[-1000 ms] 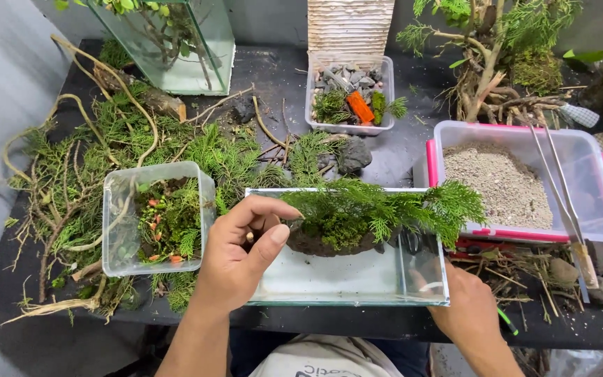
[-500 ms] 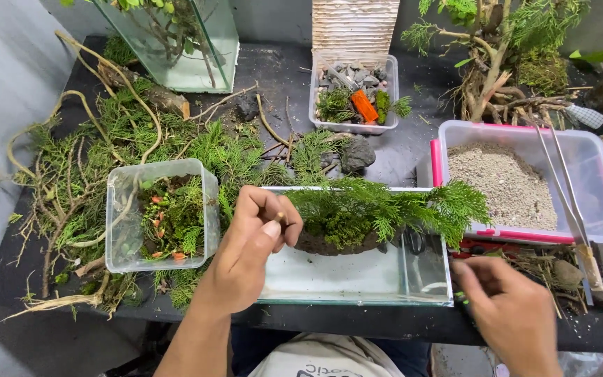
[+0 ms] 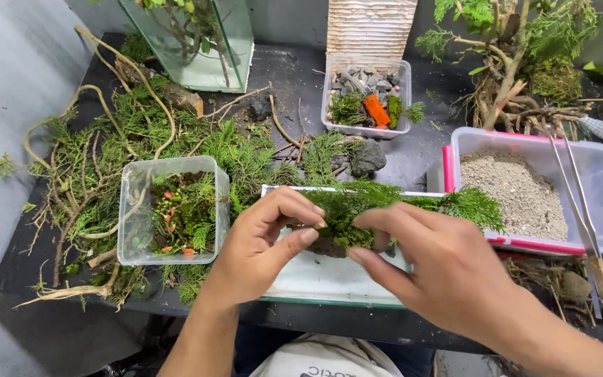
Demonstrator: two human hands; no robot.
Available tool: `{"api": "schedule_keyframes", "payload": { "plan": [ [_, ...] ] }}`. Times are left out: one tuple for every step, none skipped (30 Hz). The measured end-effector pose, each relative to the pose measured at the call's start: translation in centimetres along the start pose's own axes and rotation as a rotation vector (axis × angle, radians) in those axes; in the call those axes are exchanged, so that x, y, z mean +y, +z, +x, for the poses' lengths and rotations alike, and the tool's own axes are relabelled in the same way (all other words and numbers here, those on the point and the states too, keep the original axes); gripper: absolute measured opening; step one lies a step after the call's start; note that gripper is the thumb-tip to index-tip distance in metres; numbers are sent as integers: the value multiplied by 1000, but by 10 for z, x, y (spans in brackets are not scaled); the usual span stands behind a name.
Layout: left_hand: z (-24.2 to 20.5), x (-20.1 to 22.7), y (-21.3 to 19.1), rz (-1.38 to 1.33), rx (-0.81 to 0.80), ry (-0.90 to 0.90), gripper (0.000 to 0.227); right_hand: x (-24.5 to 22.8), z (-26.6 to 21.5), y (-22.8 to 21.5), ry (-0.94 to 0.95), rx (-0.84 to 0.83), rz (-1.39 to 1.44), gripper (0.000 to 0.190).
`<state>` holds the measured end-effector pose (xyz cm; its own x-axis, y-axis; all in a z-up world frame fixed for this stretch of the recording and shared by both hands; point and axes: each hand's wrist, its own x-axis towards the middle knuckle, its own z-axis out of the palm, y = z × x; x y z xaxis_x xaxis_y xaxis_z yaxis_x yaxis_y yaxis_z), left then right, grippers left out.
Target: Assembling a miniature landscape in a glass container using moss, plants, and a lighter to melt adhesive.
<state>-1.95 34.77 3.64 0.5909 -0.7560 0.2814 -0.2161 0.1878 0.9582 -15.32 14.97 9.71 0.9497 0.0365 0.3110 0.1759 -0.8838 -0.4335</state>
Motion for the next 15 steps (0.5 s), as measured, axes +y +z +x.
{"api": "schedule_keyframes", "payload": {
  "plan": [
    [2,1,1,2,3,2,12,1,6,4,-4,0,0,26],
    [2,3,1,44,2,19,9,3,12,9,3,-45,-8,24],
    [3,4,1,86,0,36,6,4,18,15,9,-90,-17,23],
    [2,4,0,86,9,30,6,1,21,17,4,-97,-12,23],
    [2,3,0,83,9,29,6,-1,25,19,-25,-103,-16,19],
    [2,2,0,77,6,27,6,-2,27,20,-51,-109,-20,16],
    [2,3,0,76,12,21,6,-4,29,19,-53,-116,-16,16],
    [2,3,0,62,17,16,8,-6,30,18,-72,-113,-25,13],
    [2,3,0,48,21,12,9,-7,32,17,-91,-109,-33,10],
    [1,2,1,44,26,5,9,-9,33,16,-90,-117,-30,10],
    [0,1,2,-55,61,27,19,-11,34,14,-97,-107,-22,9],
    [-2,0,3,-153,97,49,31,-13,35,13,-103,-95,-13,8],
    [-2,-3,2,-155,102,42,31,-11,34,16,-102,-102,-8,8],
    [-3,-7,2,-282,180,63,25,-9,32,19,-71,-172,5,8],
    [-3,-11,1,-409,261,85,21,-7,31,23,-41,-241,17,9]
  ]
}}
